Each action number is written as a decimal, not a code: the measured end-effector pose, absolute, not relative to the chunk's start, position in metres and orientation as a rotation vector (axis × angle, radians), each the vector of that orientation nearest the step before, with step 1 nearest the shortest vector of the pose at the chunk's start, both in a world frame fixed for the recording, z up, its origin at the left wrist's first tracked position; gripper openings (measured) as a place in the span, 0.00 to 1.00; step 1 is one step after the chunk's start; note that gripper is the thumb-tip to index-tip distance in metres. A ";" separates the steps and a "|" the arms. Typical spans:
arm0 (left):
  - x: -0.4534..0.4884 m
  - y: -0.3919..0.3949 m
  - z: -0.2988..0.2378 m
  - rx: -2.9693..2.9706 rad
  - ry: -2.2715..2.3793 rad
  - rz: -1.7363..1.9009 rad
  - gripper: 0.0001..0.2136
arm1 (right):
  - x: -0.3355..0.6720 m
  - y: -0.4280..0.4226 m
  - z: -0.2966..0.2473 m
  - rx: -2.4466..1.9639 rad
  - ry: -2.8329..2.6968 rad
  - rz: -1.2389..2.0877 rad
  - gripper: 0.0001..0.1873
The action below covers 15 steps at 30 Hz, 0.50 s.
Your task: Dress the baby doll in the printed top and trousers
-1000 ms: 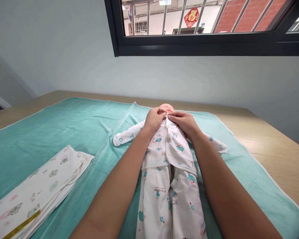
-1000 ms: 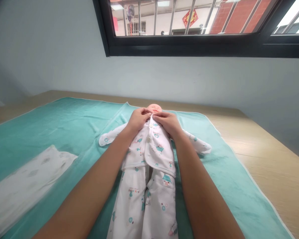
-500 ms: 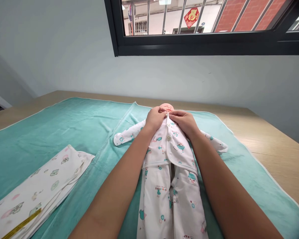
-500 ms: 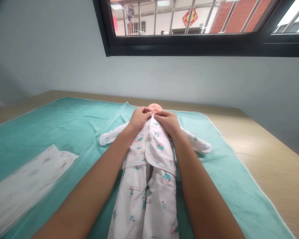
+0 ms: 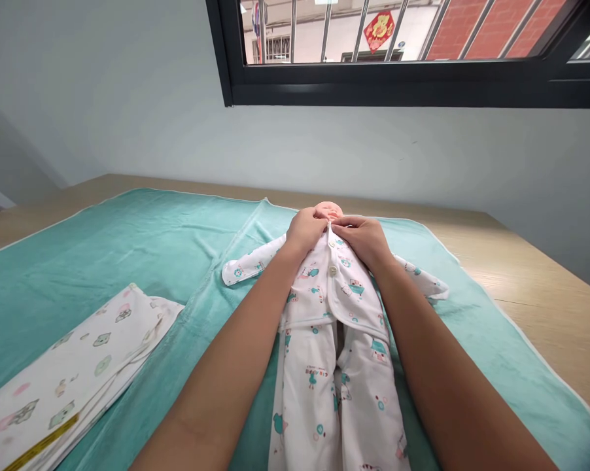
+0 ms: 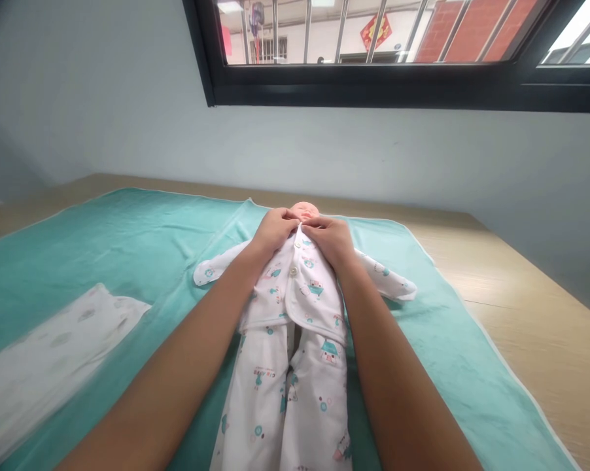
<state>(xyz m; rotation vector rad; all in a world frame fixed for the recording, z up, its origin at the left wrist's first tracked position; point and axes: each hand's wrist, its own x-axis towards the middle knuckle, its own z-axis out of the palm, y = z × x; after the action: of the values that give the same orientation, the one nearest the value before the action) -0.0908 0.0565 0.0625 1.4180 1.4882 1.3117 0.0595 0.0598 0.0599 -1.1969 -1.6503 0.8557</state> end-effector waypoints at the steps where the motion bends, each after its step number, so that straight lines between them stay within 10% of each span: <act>1: -0.091 0.057 0.063 1.422 1.489 1.308 0.04 | 0.059 0.060 0.061 -1.192 -1.679 0.823 0.08; 15: -0.098 0.037 0.079 1.447 1.457 1.247 0.17 | 0.047 0.055 0.075 -1.038 -2.091 0.140 0.11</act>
<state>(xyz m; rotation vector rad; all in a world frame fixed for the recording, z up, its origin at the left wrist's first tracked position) -0.0981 0.0371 0.0792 1.4467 1.4568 1.2471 0.0468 0.0548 0.0755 -1.0380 -2.0912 0.1395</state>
